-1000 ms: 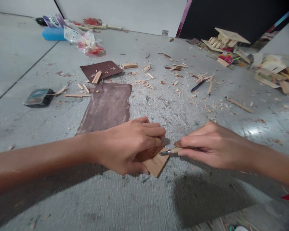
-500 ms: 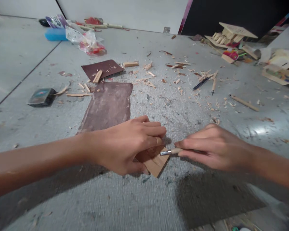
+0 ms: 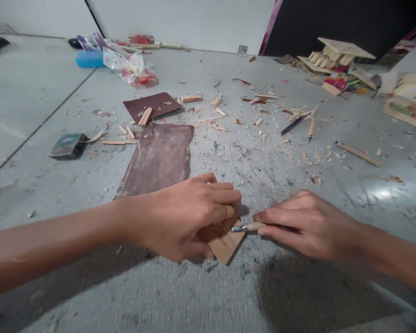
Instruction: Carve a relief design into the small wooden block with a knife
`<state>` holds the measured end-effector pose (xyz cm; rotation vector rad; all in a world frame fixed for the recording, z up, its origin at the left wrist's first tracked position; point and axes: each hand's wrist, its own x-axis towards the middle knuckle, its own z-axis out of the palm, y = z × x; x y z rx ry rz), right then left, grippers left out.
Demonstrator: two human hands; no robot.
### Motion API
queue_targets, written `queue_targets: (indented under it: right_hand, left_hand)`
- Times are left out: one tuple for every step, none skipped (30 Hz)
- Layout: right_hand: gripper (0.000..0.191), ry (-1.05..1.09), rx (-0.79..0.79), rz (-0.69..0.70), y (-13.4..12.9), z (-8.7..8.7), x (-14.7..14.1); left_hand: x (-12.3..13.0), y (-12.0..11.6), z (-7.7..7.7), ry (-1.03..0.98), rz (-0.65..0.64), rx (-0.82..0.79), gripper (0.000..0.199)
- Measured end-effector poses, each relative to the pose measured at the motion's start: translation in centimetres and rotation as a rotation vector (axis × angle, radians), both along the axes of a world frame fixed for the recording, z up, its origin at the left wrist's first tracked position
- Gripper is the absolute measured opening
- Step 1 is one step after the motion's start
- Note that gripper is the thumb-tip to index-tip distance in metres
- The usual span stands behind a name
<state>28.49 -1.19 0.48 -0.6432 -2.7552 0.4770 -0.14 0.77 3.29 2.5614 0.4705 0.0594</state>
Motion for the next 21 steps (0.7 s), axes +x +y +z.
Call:
queue_targets:
  right_hand:
    - [0.034,0.008,0.016,-0.006,-0.1,-0.2,0.0]
    - [0.033,0.018,0.04,-0.003,-0.2,-0.3,0.0]
    - [0.032,0.029,0.067,0.014,-0.1,-0.5,0.1]
    - [0.032,0.039,0.094,0.044,0.2,-0.6,0.1]
    - [0.031,0.045,0.118,0.077,0.5,-0.7,0.2]
    - [0.031,0.046,0.138,0.107,0.8,-0.8,0.3]
    - [0.03,0.042,0.155,0.134,1.2,-0.9,0.4]
    - [0.029,0.031,0.172,0.158,1.6,-1.0,0.5]
    - [0.028,0.02,0.188,0.176,2.0,-1.0,0.7]
    - [0.028,0.011,0.197,0.186,2.2,-1.1,0.8]
    - [0.027,0.006,0.202,0.193,2.4,-1.2,0.9]
    - [0.027,0.007,0.203,0.197,2.5,-1.3,0.9]
    - [0.026,0.017,0.196,0.195,2.4,-1.4,0.8]
    - [0.026,0.029,0.176,0.192,2.3,-1.5,0.6]
    - [0.027,0.045,0.147,0.184,2.0,-1.5,0.2]
    - [0.029,0.057,0.114,0.166,1.6,-1.6,-0.2]
    - [0.031,0.057,0.078,0.157,1.2,-1.6,-0.8]
    - [0.036,0.056,0.059,0.135,0.7,-1.5,-1.3]
    - [0.041,0.03,0.052,0.123,0.3,-1.3,-1.8]
    - [0.044,-0.004,0.057,0.147,-0.1,-1.1,-2.2]
    - [0.044,-0.028,0.081,0.132,-0.3,-0.8,-2.3]
  left_hand:
    - [0.0,0.0,0.0,-0.003,0.004,0.005,0.031]
    - [0.0,-0.1,0.0,-0.007,0.007,0.008,0.031]
    - [-0.1,-0.1,-0.1,-0.012,0.009,0.009,0.031]
    - [-0.1,-0.1,-0.1,-0.018,0.011,0.01,0.03]
    - [-0.1,-0.2,-0.1,-0.022,0.013,0.014,0.029]
    - [-0.1,-0.2,-0.2,-0.024,0.015,0.02,0.028]
    - [-0.1,-0.2,-0.2,-0.023,0.015,0.025,0.028]
    - [-0.1,-0.2,-0.2,-0.019,0.015,0.03,0.027]
    - [-0.2,-0.2,-0.2,-0.012,0.012,0.033,0.027]
    - [-0.2,-0.1,-0.1,-0.005,0.007,0.033,0.027]
    - [-0.3,-0.1,-0.1,0.001,0.001,0.031,0.027]
    - [-0.4,-0.1,-0.1,0.004,-0.004,0.03,0.027]
    - [-0.4,0.0,-0.1,0.004,-0.007,0.03,0.027]
    - [-0.4,0.0,-0.1,-0.001,-0.006,0.032,0.027]
    - [-0.3,0.0,-0.2,-0.006,-0.003,0.033,0.026]
    - [-0.1,0.0,-0.3,-0.015,-0.002,0.034,0.026]
    - [0.2,0.0,-0.4,-0.02,-0.008,0.037,0.025]
    - [0.5,-0.1,-0.6,-0.018,-0.022,0.043,0.025]
    - [0.8,-0.2,-0.7,-0.011,-0.037,0.053,0.025]
    - [1.0,-0.3,-0.7,0.003,-0.052,0.065,0.026]
    - [0.9,-0.4,-0.6,0.024,-0.065,0.074,0.025]
